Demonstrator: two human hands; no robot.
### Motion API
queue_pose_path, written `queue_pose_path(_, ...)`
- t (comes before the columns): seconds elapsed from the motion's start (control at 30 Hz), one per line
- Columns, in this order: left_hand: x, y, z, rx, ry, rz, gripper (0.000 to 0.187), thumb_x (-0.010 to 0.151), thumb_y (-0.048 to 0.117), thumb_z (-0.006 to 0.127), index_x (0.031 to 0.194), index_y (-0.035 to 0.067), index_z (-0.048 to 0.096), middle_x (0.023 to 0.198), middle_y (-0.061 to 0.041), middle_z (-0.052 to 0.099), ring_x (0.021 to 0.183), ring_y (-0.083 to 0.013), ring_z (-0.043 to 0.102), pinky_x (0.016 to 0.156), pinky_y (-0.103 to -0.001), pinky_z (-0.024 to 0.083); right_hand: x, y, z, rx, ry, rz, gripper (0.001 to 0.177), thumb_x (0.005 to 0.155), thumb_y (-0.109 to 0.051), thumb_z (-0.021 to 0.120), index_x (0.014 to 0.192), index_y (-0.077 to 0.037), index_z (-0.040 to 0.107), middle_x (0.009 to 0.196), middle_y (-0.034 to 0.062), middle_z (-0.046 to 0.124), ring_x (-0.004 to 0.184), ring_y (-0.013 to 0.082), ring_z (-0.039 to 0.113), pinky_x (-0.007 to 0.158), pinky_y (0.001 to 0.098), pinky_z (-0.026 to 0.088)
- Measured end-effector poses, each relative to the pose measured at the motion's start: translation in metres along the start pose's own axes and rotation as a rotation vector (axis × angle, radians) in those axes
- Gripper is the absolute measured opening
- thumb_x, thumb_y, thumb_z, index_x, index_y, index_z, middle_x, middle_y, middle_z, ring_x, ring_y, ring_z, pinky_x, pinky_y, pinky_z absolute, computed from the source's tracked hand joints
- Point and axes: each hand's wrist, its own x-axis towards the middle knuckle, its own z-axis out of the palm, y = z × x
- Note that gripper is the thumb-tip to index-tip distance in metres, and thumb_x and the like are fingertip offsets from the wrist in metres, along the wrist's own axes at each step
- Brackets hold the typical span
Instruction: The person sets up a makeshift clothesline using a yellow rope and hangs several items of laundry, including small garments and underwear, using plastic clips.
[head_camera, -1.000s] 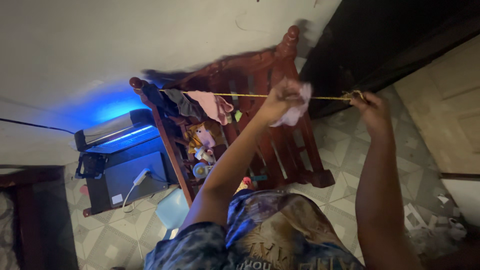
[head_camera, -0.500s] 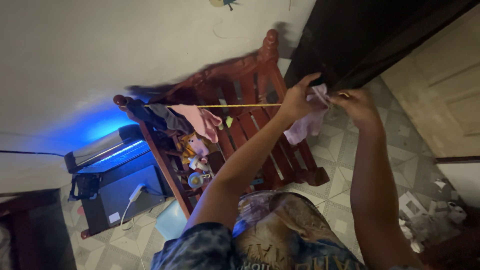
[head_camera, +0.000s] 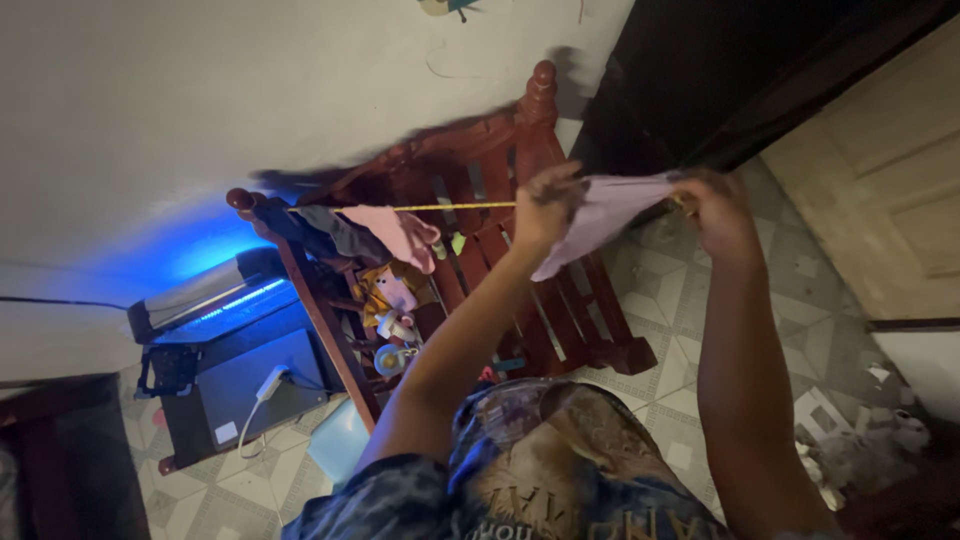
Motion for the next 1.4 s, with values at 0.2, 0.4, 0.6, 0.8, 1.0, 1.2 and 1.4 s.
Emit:
queue_pose_path(0.2, -0.002, -0.022, -0.029, 0.185, 0.099, 0.157, 0.03, 0.088, 0.001, 0.076, 0.116, 0.006, 0.068, 0.096, -0.01, 0.076, 0.085, -0.0189, 0.073, 0.073, -0.033, 0.058, -0.015, -0.036, 0.016, -0.283, 0.05, 0.036, 0.01, 0.085, -0.014, 0.076, 0.092, -0.011, 0.069, 0.082, -0.0006, 0.064, 0.069, 0.0084, 0.054, 0.063, 0.0287, 0.04)
queue_pose_path(0.4, -0.023, 0.014, -0.04, 0.801, 0.217, 0.206, 0.052, 0.081, 0.025, 0.085, 0.127, 0.011, 0.064, 0.096, -0.011, 0.073, 0.087, -0.0296, 0.072, 0.079, -0.043, 0.056, -0.032, -0.064, 0.025, -0.551, -0.017, 0.003, 0.013, 0.085, -0.015, 0.08, 0.097, -0.013, 0.074, 0.089, 0.0018, 0.074, 0.081, 0.011, 0.068, 0.081, 0.0331, 0.051)
queue_pose_path(0.6, -0.015, 0.004, -0.044, 1.239, 0.008, 0.772, 0.043, 0.074, 0.023, 0.079, 0.115, 0.014, 0.073, 0.107, -0.009, 0.069, 0.107, -0.0287, 0.065, 0.101, -0.048, 0.043, -0.029, -0.054, 0.014, -0.547, -0.08, -0.019, 0.015, 0.085, -0.01, 0.082, 0.1, -0.01, 0.079, 0.093, 0.0045, 0.078, 0.083, 0.013, 0.072, 0.078, 0.0332, 0.056)
queue_pose_path(0.8, -0.007, 0.001, -0.075, 1.432, -0.245, 0.74, 0.018, 0.087, 0.022, 0.071, 0.103, 0.025, 0.078, 0.104, 0.001, 0.072, 0.108, -0.0201, 0.065, 0.112, -0.055, 0.035, -0.037, -0.053, 0.014, -0.597, -0.069, -0.017, 0.013, 0.087, -0.015, 0.083, 0.098, -0.009, 0.079, 0.093, 0.0047, 0.078, 0.083, 0.0137, 0.071, 0.078, 0.0339, 0.055)
queue_pose_path(1.0, 0.016, -0.014, -0.188, 1.662, -0.205, 0.609, 0.02, 0.086, 0.015, 0.067, 0.104, 0.021, 0.074, 0.107, 0.0, 0.073, 0.11, -0.0201, 0.066, 0.109, -0.055, 0.036, -0.043, -0.054, 0.019, -0.701, -0.007, 0.072, 0.013, 0.091, -0.019, 0.08, 0.1, -0.011, 0.079, 0.097, 0.005, 0.078, 0.089, 0.0148, 0.069, 0.082, 0.0363, 0.051)
queue_pose_path(1.2, 0.025, -0.008, -0.274, 1.772, 0.025, 0.248, 0.011, 0.097, 0.018, 0.072, 0.106, 0.024, 0.074, 0.109, 0.0, 0.073, 0.114, -0.0219, 0.066, 0.113, -0.056, 0.038, -0.022, -0.056, 0.018, -0.753, -0.066, -0.016, 0.017, 0.091, -0.023, 0.078, 0.104, -0.012, 0.078, 0.099, 0.0056, 0.077, 0.09, 0.0155, 0.069, 0.084, 0.0365, 0.052)
queue_pose_path(1.4, 0.002, 0.041, -0.258, 1.46, 0.395, 0.29, 0.1, 0.059, 0.022, 0.092, 0.147, 0.012, 0.048, 0.151, -0.021, 0.042, 0.141, -0.0458, 0.038, 0.106, -0.072, 0.029, 0.003, -0.053, 0.021, -0.901, -0.025, -0.032, 0.018, 0.096, -0.027, 0.077, 0.105, -0.012, 0.078, 0.097, 0.0054, 0.076, 0.086, 0.0174, 0.068, 0.077, 0.04, 0.05)
